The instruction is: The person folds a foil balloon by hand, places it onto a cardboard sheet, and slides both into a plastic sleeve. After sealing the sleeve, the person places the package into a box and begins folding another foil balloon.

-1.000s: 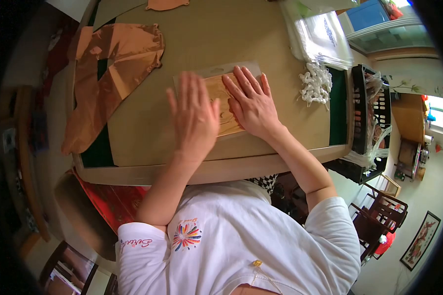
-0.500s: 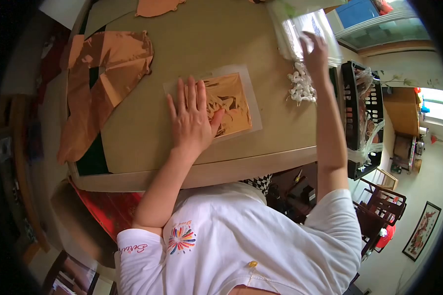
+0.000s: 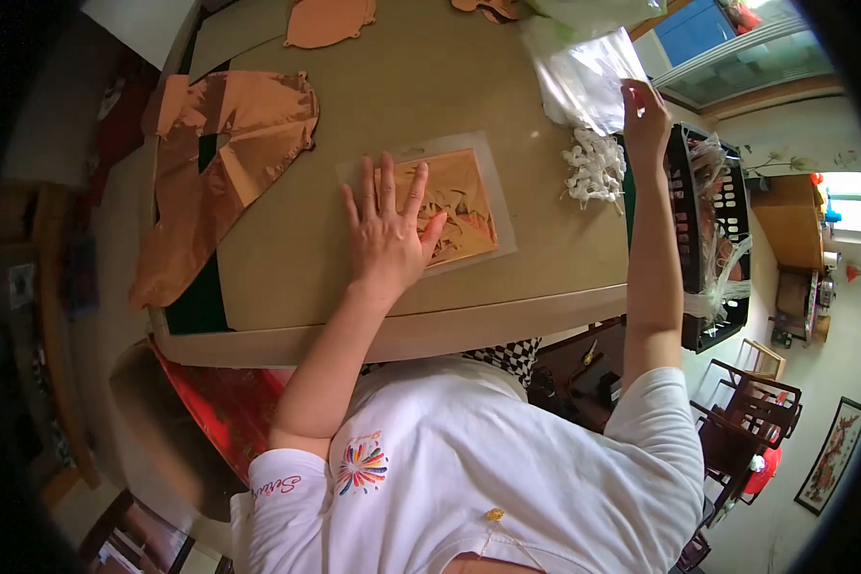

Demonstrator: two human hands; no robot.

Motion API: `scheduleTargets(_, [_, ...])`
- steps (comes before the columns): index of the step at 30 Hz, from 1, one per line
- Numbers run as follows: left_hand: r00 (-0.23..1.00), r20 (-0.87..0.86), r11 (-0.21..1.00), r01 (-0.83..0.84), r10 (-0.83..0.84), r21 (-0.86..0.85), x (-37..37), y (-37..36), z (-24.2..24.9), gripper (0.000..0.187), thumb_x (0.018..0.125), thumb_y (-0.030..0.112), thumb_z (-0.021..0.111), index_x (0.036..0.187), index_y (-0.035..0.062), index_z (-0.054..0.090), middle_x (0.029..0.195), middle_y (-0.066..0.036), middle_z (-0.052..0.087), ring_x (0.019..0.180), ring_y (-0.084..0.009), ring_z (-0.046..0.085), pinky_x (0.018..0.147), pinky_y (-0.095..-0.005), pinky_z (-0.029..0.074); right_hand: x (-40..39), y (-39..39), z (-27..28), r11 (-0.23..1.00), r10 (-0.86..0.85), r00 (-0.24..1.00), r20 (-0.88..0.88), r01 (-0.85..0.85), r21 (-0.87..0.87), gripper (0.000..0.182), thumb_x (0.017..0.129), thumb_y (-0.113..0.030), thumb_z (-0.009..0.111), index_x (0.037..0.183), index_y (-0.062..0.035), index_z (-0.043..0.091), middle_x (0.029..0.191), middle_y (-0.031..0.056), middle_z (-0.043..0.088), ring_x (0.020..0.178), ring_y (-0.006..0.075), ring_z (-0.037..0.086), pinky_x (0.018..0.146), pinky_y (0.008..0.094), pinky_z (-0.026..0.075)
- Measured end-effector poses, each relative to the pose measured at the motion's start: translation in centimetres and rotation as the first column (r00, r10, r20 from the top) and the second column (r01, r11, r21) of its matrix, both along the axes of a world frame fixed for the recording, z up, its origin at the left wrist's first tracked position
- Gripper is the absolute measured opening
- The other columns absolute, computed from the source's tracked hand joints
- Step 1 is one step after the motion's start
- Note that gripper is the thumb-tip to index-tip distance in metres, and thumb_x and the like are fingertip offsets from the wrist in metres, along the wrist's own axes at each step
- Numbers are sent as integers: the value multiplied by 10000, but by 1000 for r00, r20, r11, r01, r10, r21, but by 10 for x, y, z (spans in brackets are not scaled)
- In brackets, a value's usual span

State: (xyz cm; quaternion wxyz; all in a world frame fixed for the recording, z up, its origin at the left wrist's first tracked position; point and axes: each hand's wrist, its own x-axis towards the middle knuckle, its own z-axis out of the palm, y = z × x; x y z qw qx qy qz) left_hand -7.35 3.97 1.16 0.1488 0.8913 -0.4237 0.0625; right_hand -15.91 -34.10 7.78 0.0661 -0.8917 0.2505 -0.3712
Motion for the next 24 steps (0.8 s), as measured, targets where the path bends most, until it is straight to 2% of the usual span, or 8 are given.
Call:
scheduleTargets(3, [1000,-21,1000,-5,5,-2,0,1,1,662,946,464,512,1519,235,273,1540,-222,238,1421,-435,218,1109,-644,185,-6,59,8,996,75,994,79,-70,-58,95,892,-161,647,927,-107,717,845,72,684,734,204,660,714,367,498])
scheduleTargets(4, [1000,-21,1000,-4,4,3,0,1,0,663,947,464,511,1519,228,273,1541,-224,235,1420,-436,219,1109,-644,185,-4,65,-2,996,83,996,33,-81,-35,86,880,-151,658,939,-134,718,867,30,675,795,199,640,768,353,468])
scheduleTargets(5, [1000,-20,1000,0,0,8,0,1,1,663,948,464,510,1519,222,274,1541,-225,231,1419,-438,219,1108,-645,185,2,68,-14,972,142,990,25,-134,-195,107,852,-144,681,951,-163,716,880,4,669,863,199,616,833,354,429])
scheduleTargets(10, [999,-33,1000,9,-9,10,0,1,1,668,953,478,497,1521,215,263,1543,-232,219,1425,-440,200,1114,-642,169,35,86,-32,923,224,970,-97,-243,-299,144,815,-128,706,949,-181,715,882,-19,665,880,185,606,876,362,406])
scheduleTargets(17, [998,-53,999,13,-15,-43,0,1,-4,681,943,472,518,1518,212,263,1544,-230,210,1433,-433,181,1121,-642,134,59,115,-43,817,486,866,-115,-497,-292,146,831,-118,693,957,-185,724,884,-18,674,891,166,617,893,384,421])
scheduleTargets(21, [998,-56,999,9,-11,-38,1,0,-4,676,941,464,523,1515,211,272,1548,-228,202,1436,-426,176,1123,-641,125,58,139,-43,785,594,790,-152,-610,-104,178,808,-119,714,985,-132,711,868,5,647,874,195,609,883,371,446])
scheduleTargets(22, [998,-54,999,8,-10,-35,1,0,-4,674,941,462,523,1515,211,273,1549,-228,201,1437,-425,174,1124,-640,122,58,137,-46,796,587,784,-203,-604,-31,189,818,-150,685,1003,-165,721,994,28,678,930,220,613,968,408,413])
scheduleTargets(24, [999,-50,999,10,-12,-37,1,0,-6,671,942,458,523,1515,212,274,1550,-227,201,1438,-424,170,1125,-639,117,59,130,-40,760,597,769,-227,-633,-145,188,828,-146,670,1010,-148,718,1020,47,679,938,244,612,943,404,429])
